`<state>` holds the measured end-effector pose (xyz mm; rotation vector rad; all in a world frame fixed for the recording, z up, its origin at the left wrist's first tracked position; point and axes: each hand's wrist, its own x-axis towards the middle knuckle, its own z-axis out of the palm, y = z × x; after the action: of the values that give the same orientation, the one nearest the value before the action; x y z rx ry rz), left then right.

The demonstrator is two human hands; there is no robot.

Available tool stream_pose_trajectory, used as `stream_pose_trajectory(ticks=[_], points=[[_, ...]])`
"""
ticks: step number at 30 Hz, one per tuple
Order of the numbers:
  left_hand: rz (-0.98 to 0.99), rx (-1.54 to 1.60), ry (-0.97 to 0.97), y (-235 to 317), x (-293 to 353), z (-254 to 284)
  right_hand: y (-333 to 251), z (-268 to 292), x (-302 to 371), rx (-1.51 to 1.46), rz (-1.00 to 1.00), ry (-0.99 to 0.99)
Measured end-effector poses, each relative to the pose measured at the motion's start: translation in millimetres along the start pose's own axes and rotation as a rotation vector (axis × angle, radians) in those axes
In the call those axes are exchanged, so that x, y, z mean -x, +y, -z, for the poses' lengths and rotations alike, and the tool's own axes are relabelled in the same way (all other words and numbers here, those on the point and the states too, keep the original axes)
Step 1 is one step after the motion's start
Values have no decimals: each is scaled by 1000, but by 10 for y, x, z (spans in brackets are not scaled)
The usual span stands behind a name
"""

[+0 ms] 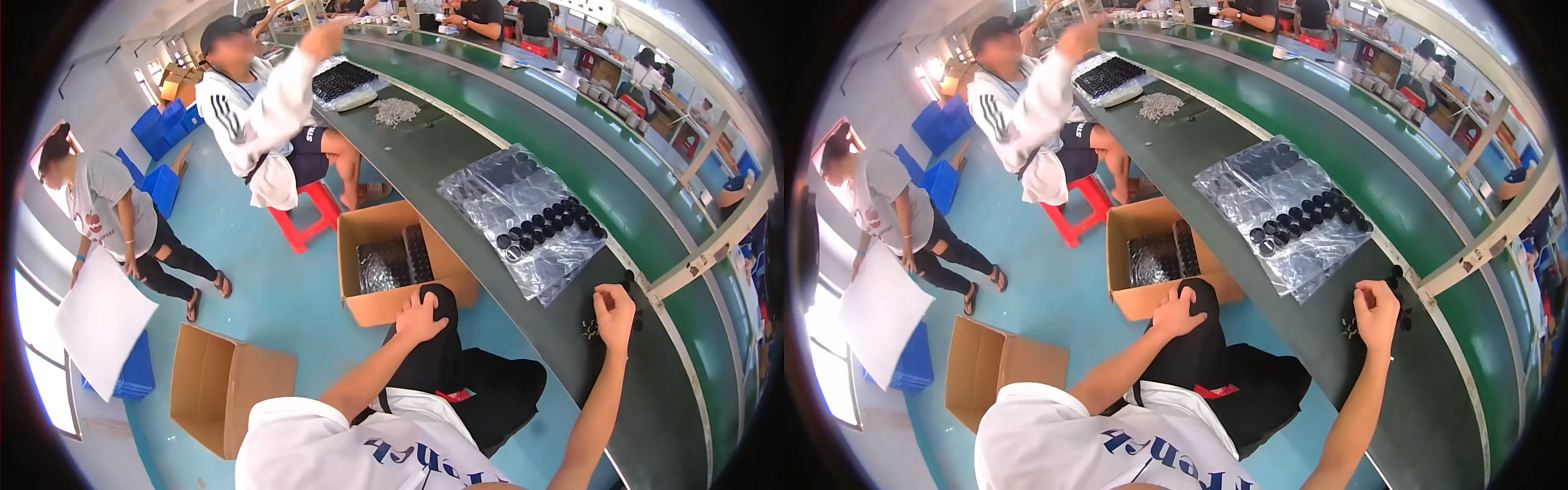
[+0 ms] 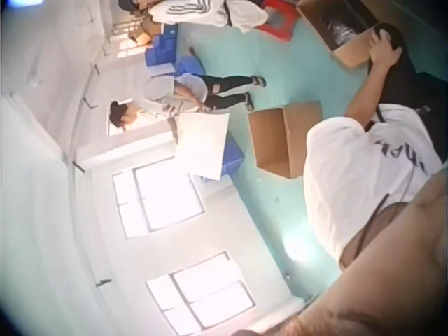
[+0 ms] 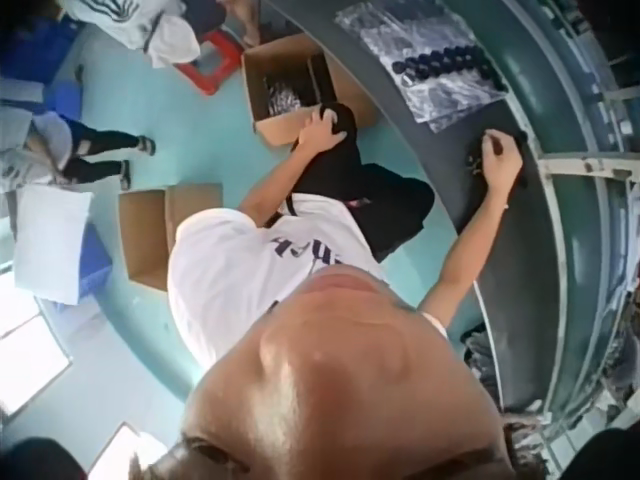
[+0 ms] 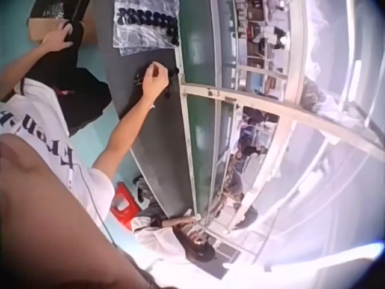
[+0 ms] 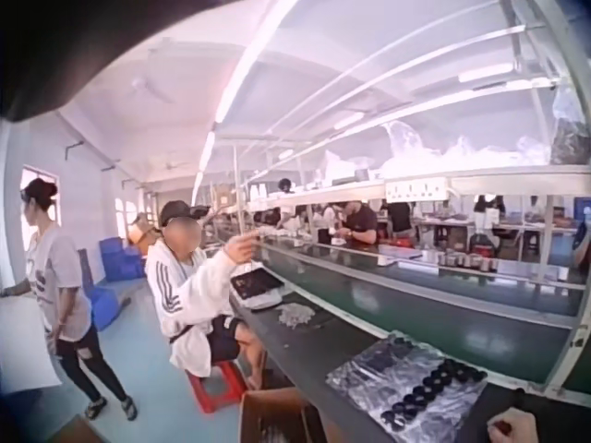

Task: Sorting and assembling small metal electronic components on a factory assembly line.

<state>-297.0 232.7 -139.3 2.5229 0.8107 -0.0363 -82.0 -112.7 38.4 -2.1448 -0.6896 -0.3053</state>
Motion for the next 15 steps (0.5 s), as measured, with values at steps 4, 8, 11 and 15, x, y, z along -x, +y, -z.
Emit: stream_pose_trajectory(ticks=[4, 8, 11, 15], points=[[-199, 162, -89, -36, -475, 291, 118, 84, -15, -10, -51, 22], [-460, 422, -216, 1047, -566, 1717, 84, 128, 9, -74, -20, 104], [-684, 311, -129, 1876, -382, 2603, 41, 88, 7, -53, -40, 79], [-1027, 339, 27, 3023, -299, 3376, 91, 140, 50, -33, -54, 78]])
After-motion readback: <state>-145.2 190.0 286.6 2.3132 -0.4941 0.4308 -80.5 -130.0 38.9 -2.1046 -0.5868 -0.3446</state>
